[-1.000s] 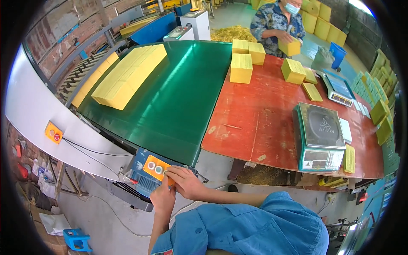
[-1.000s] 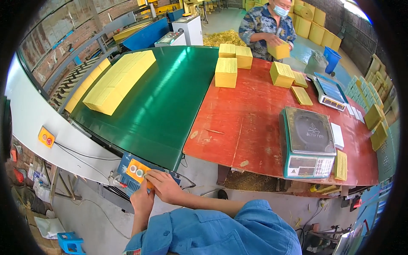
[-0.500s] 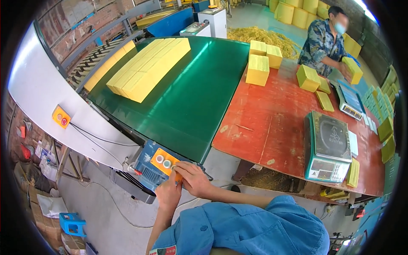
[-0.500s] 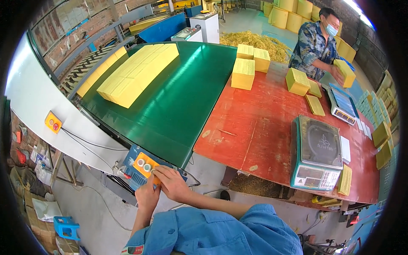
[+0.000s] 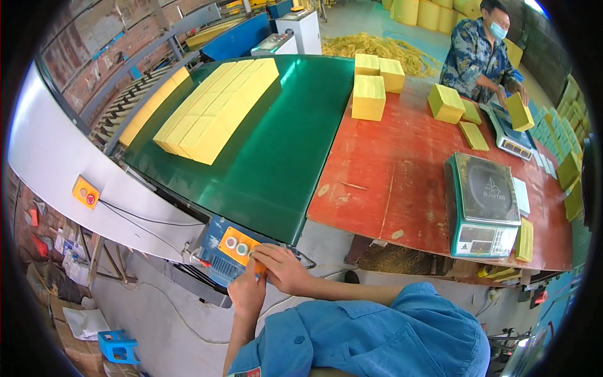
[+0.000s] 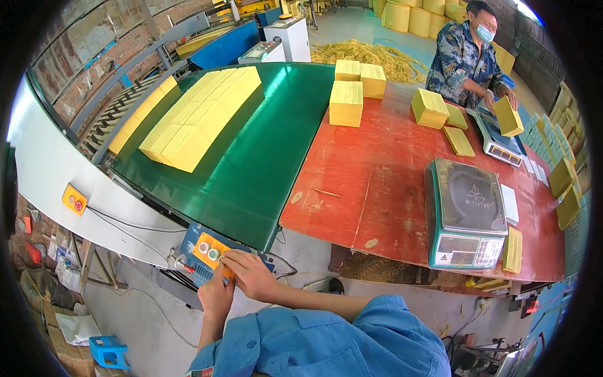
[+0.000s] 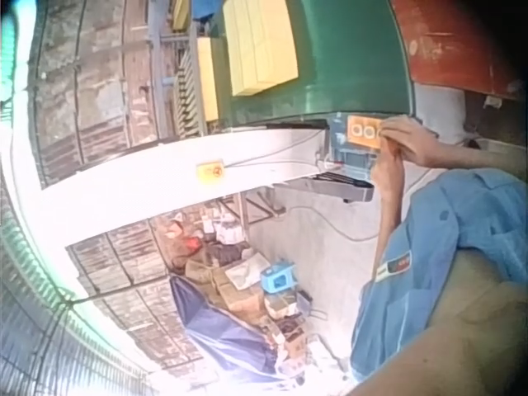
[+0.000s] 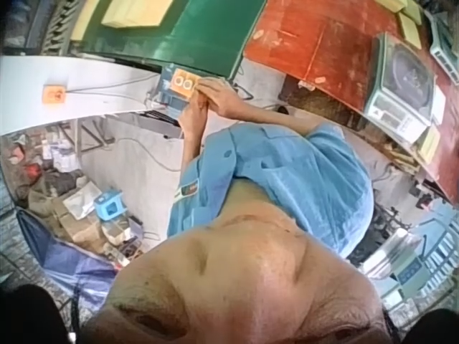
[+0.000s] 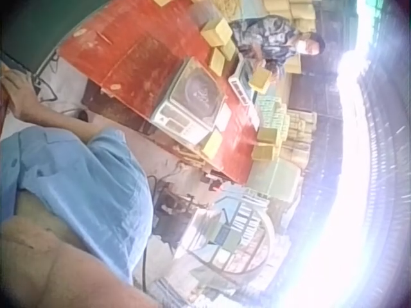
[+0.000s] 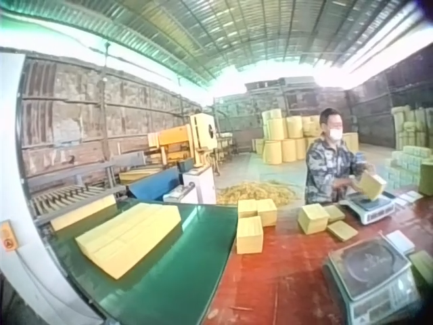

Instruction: Stacking bundles of yellow paper, applying rubber bands, and weighing stacks on a digital scale.

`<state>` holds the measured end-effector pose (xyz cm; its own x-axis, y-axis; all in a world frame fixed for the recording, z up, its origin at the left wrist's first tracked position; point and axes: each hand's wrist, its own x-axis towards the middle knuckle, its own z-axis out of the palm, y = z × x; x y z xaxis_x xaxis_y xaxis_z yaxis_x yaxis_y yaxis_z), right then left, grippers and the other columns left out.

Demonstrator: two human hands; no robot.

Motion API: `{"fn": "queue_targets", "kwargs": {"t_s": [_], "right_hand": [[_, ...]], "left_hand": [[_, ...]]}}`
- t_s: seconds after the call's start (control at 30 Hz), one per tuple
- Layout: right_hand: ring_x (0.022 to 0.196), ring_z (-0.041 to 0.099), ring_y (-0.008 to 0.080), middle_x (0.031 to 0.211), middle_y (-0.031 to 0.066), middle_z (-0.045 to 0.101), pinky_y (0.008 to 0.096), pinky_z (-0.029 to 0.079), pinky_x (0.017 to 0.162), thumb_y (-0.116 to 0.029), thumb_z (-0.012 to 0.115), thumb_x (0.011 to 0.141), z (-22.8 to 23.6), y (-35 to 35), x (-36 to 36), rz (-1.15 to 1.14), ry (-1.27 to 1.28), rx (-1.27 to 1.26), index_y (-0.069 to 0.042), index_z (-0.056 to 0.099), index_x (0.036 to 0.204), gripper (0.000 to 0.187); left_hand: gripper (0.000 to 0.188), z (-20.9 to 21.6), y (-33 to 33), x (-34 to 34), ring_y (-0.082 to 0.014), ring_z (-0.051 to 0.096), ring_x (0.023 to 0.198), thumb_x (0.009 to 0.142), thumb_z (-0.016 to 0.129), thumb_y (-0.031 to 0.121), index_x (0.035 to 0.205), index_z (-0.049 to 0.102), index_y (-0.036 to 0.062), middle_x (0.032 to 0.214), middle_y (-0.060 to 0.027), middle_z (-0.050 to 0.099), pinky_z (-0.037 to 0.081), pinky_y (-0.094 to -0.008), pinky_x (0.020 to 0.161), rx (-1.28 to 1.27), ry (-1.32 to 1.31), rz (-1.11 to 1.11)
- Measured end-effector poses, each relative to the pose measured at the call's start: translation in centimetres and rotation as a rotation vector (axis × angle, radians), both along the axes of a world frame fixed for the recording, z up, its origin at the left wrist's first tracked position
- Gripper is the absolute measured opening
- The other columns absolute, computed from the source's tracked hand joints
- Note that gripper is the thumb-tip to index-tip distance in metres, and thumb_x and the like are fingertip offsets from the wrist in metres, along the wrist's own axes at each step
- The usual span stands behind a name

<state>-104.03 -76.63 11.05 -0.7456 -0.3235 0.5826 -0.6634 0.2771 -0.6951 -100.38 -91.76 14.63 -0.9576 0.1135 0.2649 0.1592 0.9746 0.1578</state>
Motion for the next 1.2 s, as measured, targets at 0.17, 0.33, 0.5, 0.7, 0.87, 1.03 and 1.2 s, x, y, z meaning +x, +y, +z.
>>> {"fn": "queue_targets", "kwargs": {"t_s": [0.17, 0.33, 0.5, 0.7, 0.87, 1.03, 1.2], "right_hand": [[0.129, 0.048, 0.0348, 0.137, 0.0164, 0.051, 0.0442, 0.040, 0.102, -0.001, 0.064, 0.079, -0.07, -0.05, -0.03, 0.003, 0.020, 0.011, -0.001, 0.053, 0.131, 0.053], [0.129, 0.047, 0.0341, 0.137, 0.0156, 0.051, 0.0443, 0.040, 0.102, -0.003, 0.065, 0.079, -0.07, 0.38, 0.07, -0.023, 0.004, 0.032, -0.001, 0.052, 0.132, 0.055], [0.131, 0.046, 0.0336, 0.139, 0.0148, 0.050, 0.0443, 0.038, 0.104, -0.004, 0.065, 0.080, -0.47, -0.02, 0.41, -0.031, 0.019, 0.025, -0.003, 0.051, 0.134, 0.055], [0.132, 0.045, 0.0326, 0.140, 0.0141, 0.049, 0.0439, 0.038, 0.105, -0.002, 0.064, 0.081, -0.21, 0.23, 0.41, -0.023, -0.022, 0.033, -0.004, 0.050, 0.134, 0.055], [0.132, 0.045, 0.0318, 0.140, 0.0140, 0.050, 0.0435, 0.038, 0.105, -0.003, 0.064, 0.079, -0.13, 0.24, 0.43, -0.031, -0.029, 0.042, -0.004, 0.051, 0.133, 0.055], [0.131, 0.046, 0.0304, 0.139, 0.0120, 0.051, 0.0421, 0.040, 0.102, -0.005, 0.067, 0.079, -0.49, -0.22, 0.52, -0.058, 0.005, 0.018, -0.005, 0.051, 0.134, 0.057], [0.130, 0.047, 0.0299, 0.139, 0.0118, 0.052, 0.0414, 0.040, 0.102, -0.005, 0.067, 0.080, -0.35, 0.01, 0.61, -0.066, -0.006, 0.037, -0.005, 0.051, 0.134, 0.056]], "left_hand": [[0.048, -0.02, -0.16, -0.06, -0.0297, 0.065, 0.055, 0.079, 0.074, 0.024, 0.121, 0.057, 0.0085, 0.064, -0.0113, 0.065, 0.051, -0.0411, 0.051, -0.011, 0.018, -0.008], [0.051, 0.56, 0.40, -0.31, -0.0312, 0.066, 0.056, 0.080, 0.073, 0.026, 0.124, 0.057, 0.0080, 0.065, -0.0128, 0.065, 0.051, -0.0417, 0.051, -0.019, -0.046, -0.007], [0.050, 0.29, 0.00, 0.00, -0.0331, 0.066, 0.058, 0.081, 0.072, 0.027, 0.125, 0.056, 0.0076, 0.066, -0.0141, 0.066, 0.051, -0.0430, 0.052, -0.044, -0.061, 0.000], [0.047, 0.53, 0.15, -0.30, -0.0345, 0.066, 0.059, 0.084, 0.071, 0.029, 0.124, 0.057, 0.0078, 0.067, -0.0151, 0.067, 0.051, -0.0440, 0.053, -0.063, -0.085, 0.002], [0.046, 0.28, -0.03, -0.53, -0.0345, 0.066, 0.059, 0.085, 0.071, 0.030, 0.123, 0.057, 0.0079, 0.067, -0.0154, 0.067, 0.051, -0.0439, 0.052, -0.056, -0.070, -0.013], [0.046, -0.01, -0.35, -0.28, -0.0342, 0.066, 0.058, 0.085, 0.070, 0.030, 0.123, 0.056, 0.0086, 0.067, -0.0155, 0.066, 0.051, -0.0443, 0.052, -0.069, -0.044, -0.023], [0.048, 0.05, -0.39, -0.40, -0.0359, 0.065, 0.060, 0.085, 0.069, 0.028, 0.126, 0.054, 0.0104, 0.069, -0.0153, 0.066, 0.048, -0.0463, 0.054, -0.061, -0.097, -0.005]]}}
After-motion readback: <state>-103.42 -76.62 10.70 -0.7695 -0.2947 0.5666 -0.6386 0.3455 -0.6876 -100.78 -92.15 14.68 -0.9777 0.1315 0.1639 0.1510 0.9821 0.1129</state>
